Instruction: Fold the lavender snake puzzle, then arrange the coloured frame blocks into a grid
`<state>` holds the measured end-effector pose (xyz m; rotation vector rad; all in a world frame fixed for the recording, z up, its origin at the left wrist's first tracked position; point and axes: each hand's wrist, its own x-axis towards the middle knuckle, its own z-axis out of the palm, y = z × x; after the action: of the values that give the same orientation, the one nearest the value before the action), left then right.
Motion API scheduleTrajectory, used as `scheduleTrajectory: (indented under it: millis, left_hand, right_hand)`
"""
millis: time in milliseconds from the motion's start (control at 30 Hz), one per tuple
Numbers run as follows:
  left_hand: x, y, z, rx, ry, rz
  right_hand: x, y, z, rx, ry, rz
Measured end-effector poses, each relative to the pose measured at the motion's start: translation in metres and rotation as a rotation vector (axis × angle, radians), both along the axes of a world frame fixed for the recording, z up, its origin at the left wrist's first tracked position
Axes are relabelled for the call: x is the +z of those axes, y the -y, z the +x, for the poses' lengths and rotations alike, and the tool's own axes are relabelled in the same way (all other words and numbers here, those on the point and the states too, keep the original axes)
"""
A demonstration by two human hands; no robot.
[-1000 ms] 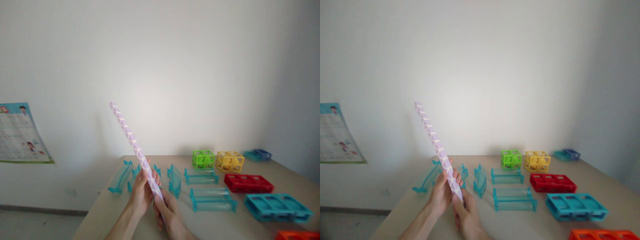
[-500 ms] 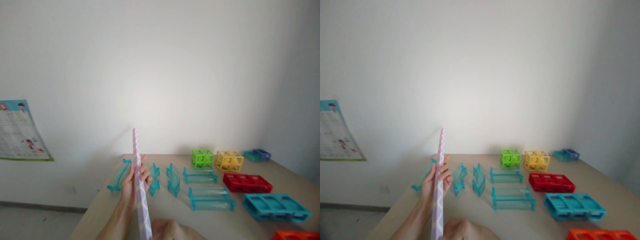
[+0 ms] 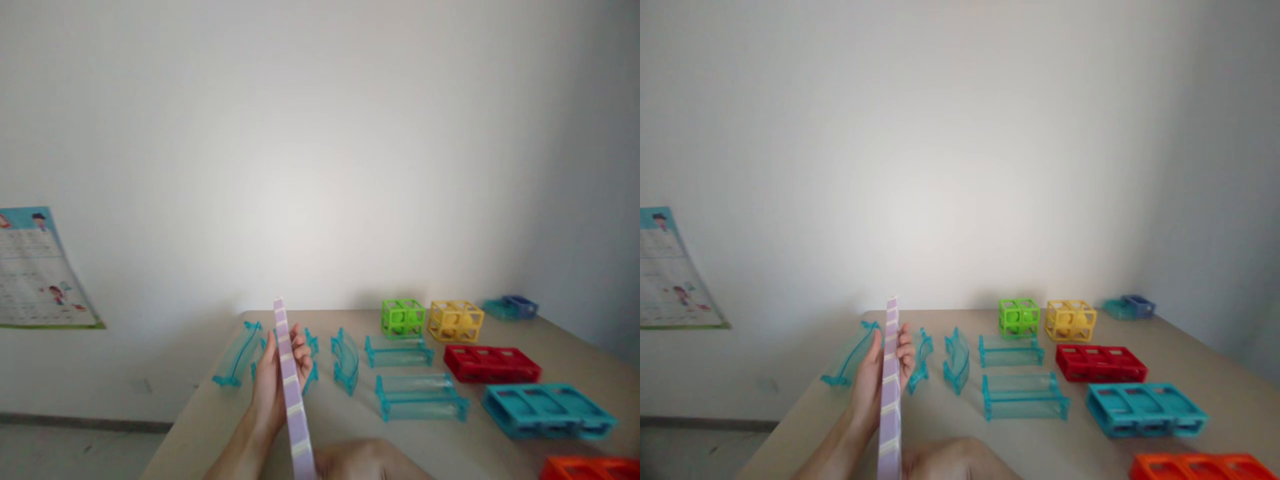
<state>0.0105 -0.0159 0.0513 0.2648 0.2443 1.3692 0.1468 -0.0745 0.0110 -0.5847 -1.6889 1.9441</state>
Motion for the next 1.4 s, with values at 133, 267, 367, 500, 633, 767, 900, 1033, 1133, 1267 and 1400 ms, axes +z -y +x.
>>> scheduleTrajectory:
  millis: [133, 267, 367, 500, 633, 767, 900, 1033, 1133, 1267, 1400]
  left_hand:
    - [-0.004, -0.004, -0.002, 0.002, 0.02, 0.035]
    - [-0.007, 0.0, -0.001, -0.141, 0.025, 0.084]
    - [-0.009, 0.009, 0.005, -0.226, 0.001, 0.129]
    - [-0.01, 0.016, 0.011, -0.176, -0.113, 0.13]
    - [-0.012, 0.016, 0.014, -0.096, -0.277, 0.106]
    - [-0.016, 0.013, 0.016, -0.08, -0.423, 0.04]
    - [-0.02, 0.009, 0.015, -0.078, -0.379, -0.002]
    - [-0.023, 0.005, 0.011, -0.01, -0.342, 0.011]
    - [-0.023, 0.005, 0.011, -0.018, -0.4, 0.007]
    - [-0.019, 0.007, 0.015, -0.001, -0.491, -0.023]
    - [-0.014, 0.011, 0.017, 0.041, -0.523, 0.006]
  right_hand:
    - [-0.005, -0.007, -0.005, 0.036, 0.007, -0.045]
    - [-0.015, -0.015, -0.01, 0.051, 0.005, -0.085]
    - [-0.02, -0.021, -0.012, -0.128, -0.113, -0.074]
    - [-0.019, -0.026, -0.014, -0.51, -0.343, -0.041]
    - [-0.013, -0.024, -0.018, -0.624, -0.375, 0.001]
    - [-0.005, -0.02, -0.022, -0.696, -0.421, 0.063]
    - [-0.002, -0.015, -0.024, -0.518, -0.405, -0.241]
    - [0.002, -0.014, -0.023, -0.317, -0.471, -0.384]
    - [0.003, -0.015, -0.022, -0.31, -0.478, -0.368]
    - [0.0, -0.019, -0.02, -0.225, -0.498, -0.464]
    - [-0.002, -0.023, -0.019, -0.109, -0.571, -0.518]
